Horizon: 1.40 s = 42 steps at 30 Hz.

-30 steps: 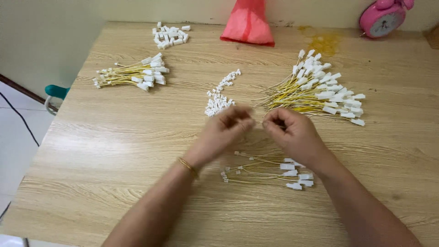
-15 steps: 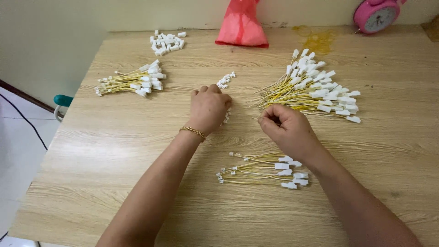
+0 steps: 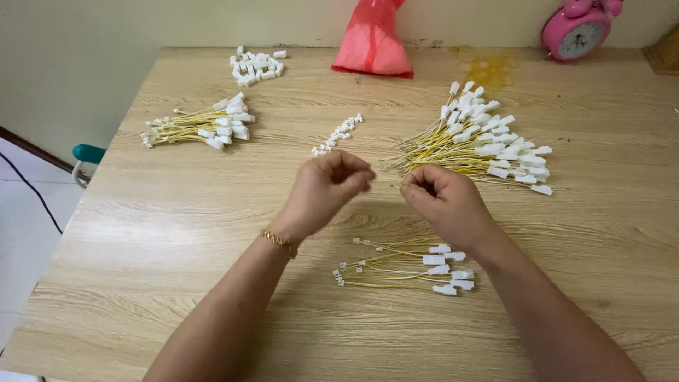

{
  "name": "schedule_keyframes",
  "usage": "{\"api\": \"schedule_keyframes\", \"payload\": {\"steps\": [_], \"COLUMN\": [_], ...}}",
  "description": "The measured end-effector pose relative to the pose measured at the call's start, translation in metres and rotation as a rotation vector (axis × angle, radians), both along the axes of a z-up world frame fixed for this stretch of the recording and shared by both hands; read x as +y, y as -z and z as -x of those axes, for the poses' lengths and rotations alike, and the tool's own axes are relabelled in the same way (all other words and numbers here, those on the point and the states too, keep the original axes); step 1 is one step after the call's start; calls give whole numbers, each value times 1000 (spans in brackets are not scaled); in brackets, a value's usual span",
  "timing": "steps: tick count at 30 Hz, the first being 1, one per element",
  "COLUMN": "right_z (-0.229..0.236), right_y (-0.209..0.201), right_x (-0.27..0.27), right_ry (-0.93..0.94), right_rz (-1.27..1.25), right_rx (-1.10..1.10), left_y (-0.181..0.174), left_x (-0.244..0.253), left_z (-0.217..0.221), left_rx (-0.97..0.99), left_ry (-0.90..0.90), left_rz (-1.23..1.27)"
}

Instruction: Assembling white plastic connector housings onto the ends of pre-cut yellow wires.

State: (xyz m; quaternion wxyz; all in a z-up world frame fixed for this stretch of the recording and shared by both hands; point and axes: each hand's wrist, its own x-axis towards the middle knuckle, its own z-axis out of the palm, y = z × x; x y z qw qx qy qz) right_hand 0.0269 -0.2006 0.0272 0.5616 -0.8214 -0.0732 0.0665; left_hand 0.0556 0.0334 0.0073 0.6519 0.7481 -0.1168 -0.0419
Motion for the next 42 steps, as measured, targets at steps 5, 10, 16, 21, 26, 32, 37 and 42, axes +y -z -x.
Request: {"api": "schedule_keyframes", "payload": {"steps": [5, 10, 16, 21, 26, 32, 37, 42], "right_z": [6, 10, 8, 6, 7, 10, 12, 11], "right_y": [-5, -9, -4, -3, -3, -6, -13, -10], "right_x": [3, 5, 5, 4, 7, 8, 12, 12], "right_ry": [-33, -62, -34, -43, -25, -26, -2, -19], "right_rz": [6, 4, 69, 13, 44, 62, 66, 6], "right_rx": [-10, 11, 30, 47, 58, 45, 80, 96], "left_y": [17, 26, 27, 32, 32, 27, 20, 23], "left_x": [-9, -15, -17, -19, -19, -20, -21, -22], "left_z": [22, 25, 29, 30, 31, 34, 37, 37], "left_rx": [165, 316, 472, 405, 391, 376, 345, 339], "left_ry": [88, 102, 122, 143, 150, 137, 112, 84], "left_rz": [286, 448, 617, 558, 547, 516, 484, 472]}}
